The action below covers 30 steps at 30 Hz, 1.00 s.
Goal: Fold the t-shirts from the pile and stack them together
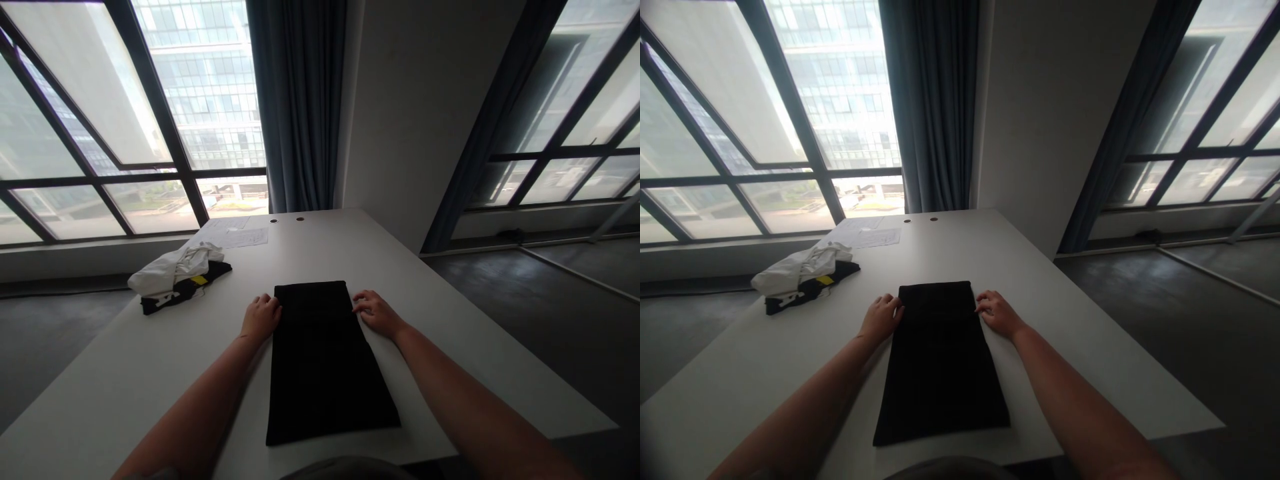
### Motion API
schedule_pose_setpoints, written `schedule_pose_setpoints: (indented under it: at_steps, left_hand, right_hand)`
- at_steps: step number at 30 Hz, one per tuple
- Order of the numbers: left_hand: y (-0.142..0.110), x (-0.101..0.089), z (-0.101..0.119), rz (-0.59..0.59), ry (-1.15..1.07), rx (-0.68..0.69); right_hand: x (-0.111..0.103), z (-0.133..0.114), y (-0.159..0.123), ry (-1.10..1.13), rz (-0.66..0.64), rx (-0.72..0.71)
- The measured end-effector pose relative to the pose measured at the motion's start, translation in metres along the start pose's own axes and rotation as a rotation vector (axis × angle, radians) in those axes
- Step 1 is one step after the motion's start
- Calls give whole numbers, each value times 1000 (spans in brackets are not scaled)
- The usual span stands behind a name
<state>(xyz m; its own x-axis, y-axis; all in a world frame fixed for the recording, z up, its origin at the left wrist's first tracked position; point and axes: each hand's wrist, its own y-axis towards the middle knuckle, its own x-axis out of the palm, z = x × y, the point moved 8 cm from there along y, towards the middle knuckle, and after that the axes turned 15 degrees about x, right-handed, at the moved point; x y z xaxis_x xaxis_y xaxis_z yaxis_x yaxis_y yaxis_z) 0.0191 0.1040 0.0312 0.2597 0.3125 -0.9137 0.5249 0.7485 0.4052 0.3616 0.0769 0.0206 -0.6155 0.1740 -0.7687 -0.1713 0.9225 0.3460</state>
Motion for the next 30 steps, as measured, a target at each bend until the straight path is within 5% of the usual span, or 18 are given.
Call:
schedule_pose_setpoints:
  at_steps: [5, 10, 13, 16, 22, 26, 30]
  left_hand:
    - [47, 9, 31, 24, -110, 115]
    - [66, 63, 49, -210, -193, 131]
    - [61, 76, 43, -235, -196, 110]
    - [53, 78, 29, -211, -188, 58]
    - [16, 74, -32, -210, -134, -262]
    - [-11, 60, -49, -200, -125, -253]
    - [-29, 51, -43, -195, -155, -175]
  right_hand:
    - [11, -20, 47, -58, 142, 104]
    - [75, -17, 70, -274, -210, 341]
    - [89, -4, 58, -331, -273, 403]
    - [88, 8, 48, -334, -247, 423]
    - [72, 30, 30, -358, -198, 538]
    - [60, 41, 12, -355, -157, 550]
    - [54, 37, -5, -348, -141, 465]
